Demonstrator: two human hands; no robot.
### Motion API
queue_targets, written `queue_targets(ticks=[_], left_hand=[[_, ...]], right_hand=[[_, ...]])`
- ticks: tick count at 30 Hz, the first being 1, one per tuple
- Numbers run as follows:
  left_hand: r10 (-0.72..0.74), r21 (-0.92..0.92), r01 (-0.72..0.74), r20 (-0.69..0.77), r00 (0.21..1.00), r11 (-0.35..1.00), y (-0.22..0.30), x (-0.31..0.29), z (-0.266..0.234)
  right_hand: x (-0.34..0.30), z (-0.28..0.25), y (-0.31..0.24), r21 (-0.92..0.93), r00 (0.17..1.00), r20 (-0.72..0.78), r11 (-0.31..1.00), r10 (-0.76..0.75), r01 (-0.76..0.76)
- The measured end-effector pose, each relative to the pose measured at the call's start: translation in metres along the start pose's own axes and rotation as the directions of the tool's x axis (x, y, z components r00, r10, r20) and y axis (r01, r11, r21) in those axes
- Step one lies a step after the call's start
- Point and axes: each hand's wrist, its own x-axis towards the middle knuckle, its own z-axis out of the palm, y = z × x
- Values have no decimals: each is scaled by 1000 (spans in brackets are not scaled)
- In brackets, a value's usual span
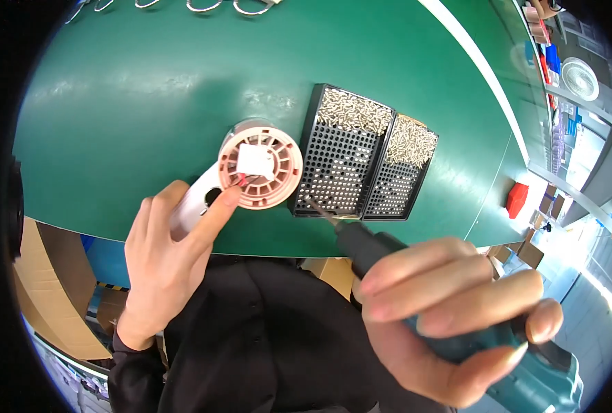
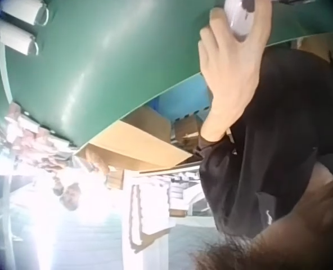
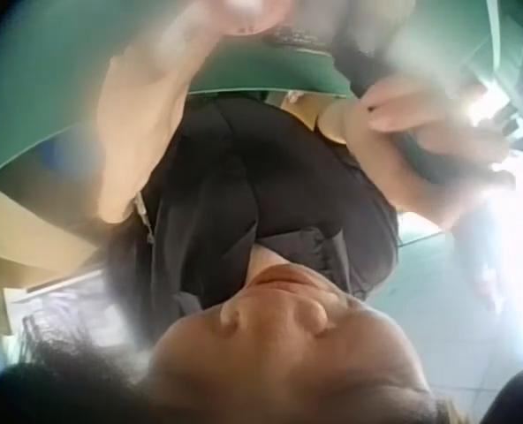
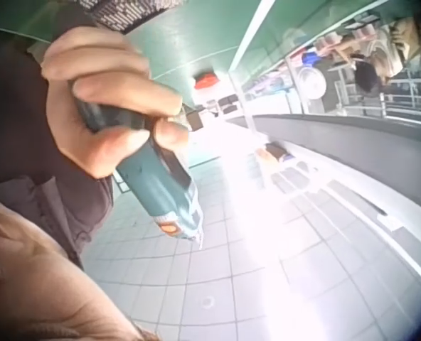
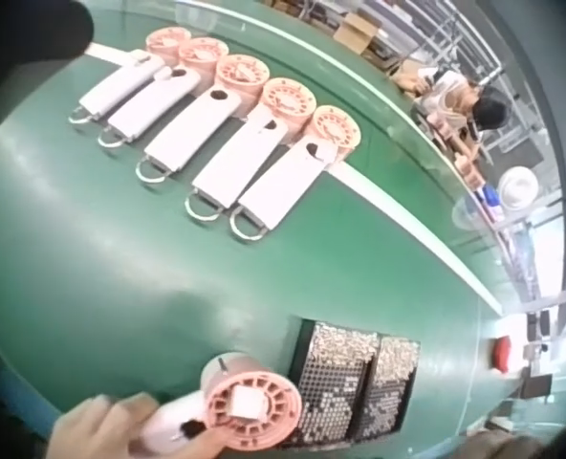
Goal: The person assembles handheld portable fans by securing fan housings with screws using an electric screwdriver.
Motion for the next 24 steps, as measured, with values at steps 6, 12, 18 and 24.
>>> queue_targets(ticks=[6, 12, 18, 24], left_hand=[[-28, -69, 30, 31, 999, 997, 6, 3, -7], [-12, -86, 13, 11, 1000, 996, 2, 5, -5], [-16, -35, 17, 21, 1000, 999, 4, 3, -7], [0, -31, 3, 78, 997, 1000, 6, 2, -8]], right_hand=[[0, 29, 1, 20, 998, 55, 999, 35, -36], [1, 27, 2, -134, 992, 87, 988, 94, -82], [-12, 30, 17, -90, 961, 261, 994, 87, -66], [-18, 31, 21, -177, 959, 276, 984, 70, -21]])
